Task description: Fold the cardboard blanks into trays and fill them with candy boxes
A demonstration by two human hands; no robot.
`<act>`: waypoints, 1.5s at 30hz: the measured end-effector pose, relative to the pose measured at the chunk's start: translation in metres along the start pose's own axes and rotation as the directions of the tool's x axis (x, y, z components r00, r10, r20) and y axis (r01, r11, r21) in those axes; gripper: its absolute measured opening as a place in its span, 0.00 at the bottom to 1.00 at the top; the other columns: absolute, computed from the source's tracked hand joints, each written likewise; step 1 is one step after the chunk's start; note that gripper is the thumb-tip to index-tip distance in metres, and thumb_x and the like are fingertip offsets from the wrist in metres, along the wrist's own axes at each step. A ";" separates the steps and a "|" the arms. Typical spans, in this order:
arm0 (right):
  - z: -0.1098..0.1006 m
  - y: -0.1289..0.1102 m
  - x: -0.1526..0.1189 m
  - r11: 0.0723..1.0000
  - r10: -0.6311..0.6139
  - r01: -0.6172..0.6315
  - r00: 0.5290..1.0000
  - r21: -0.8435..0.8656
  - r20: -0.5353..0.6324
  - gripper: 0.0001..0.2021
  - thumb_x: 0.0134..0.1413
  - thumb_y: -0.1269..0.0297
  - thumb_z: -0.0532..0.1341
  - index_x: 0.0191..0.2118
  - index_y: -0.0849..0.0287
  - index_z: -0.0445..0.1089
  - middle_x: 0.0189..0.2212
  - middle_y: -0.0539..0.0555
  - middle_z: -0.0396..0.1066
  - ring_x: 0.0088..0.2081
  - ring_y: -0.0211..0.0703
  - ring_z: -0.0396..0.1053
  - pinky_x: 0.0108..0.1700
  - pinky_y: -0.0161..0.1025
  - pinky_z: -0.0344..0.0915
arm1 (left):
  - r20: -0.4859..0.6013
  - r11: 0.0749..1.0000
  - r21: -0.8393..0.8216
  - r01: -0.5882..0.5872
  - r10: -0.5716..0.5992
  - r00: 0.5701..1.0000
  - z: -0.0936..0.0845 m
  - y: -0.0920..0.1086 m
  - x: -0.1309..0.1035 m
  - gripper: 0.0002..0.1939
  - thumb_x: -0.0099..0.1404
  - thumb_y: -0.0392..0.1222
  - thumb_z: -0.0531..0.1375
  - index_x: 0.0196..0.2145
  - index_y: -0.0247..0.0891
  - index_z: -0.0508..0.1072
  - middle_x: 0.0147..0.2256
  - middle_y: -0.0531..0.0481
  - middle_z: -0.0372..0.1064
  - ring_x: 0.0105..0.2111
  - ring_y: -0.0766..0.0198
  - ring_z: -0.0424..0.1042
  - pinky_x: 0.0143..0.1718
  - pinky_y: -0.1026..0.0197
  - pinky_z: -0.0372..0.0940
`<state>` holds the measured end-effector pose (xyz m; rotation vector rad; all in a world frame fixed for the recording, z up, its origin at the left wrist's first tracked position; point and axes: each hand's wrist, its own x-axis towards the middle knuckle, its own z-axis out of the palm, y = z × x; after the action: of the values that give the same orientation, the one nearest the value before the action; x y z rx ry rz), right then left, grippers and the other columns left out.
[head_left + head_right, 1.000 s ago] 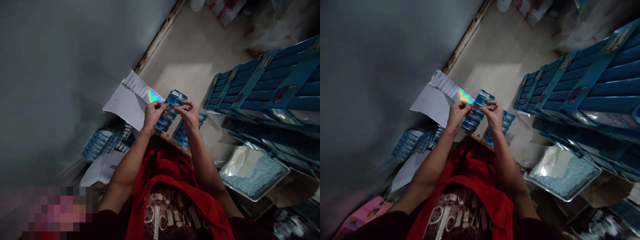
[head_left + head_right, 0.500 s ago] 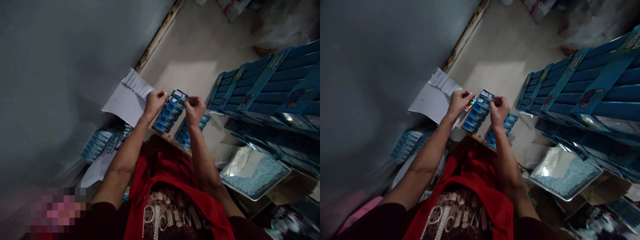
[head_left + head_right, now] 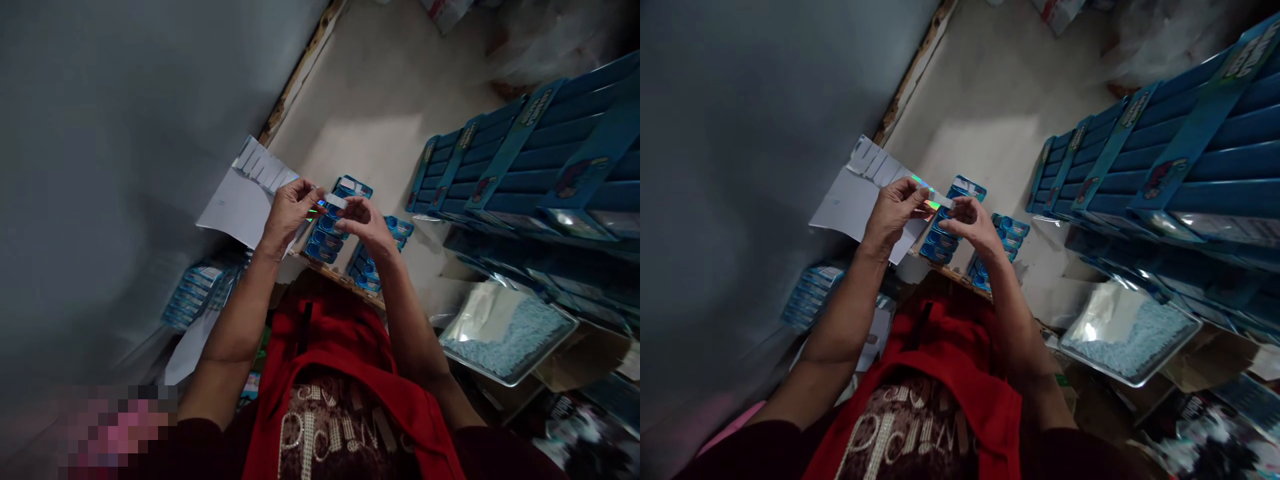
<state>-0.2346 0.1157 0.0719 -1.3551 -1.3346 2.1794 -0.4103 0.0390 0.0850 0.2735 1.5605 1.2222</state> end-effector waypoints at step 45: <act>0.089 -0.026 0.174 0.208 0.013 0.141 0.989 -0.968 0.146 0.14 0.45 0.71 0.77 0.40 0.56 0.80 0.36 0.52 0.77 0.43 0.49 0.74 0.49 0.45 0.69 | -0.356 0.538 0.843 -0.021 0.588 0.726 -0.122 -0.095 -0.007 0.10 0.73 0.40 0.60 0.48 0.42 0.80 0.56 0.38 0.76 0.60 0.46 0.72 0.68 0.43 0.61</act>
<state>-0.4062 0.1852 0.0046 -1.3437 -3.0604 1.1334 -0.4706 -0.0752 -0.0007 0.8694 2.7296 0.7944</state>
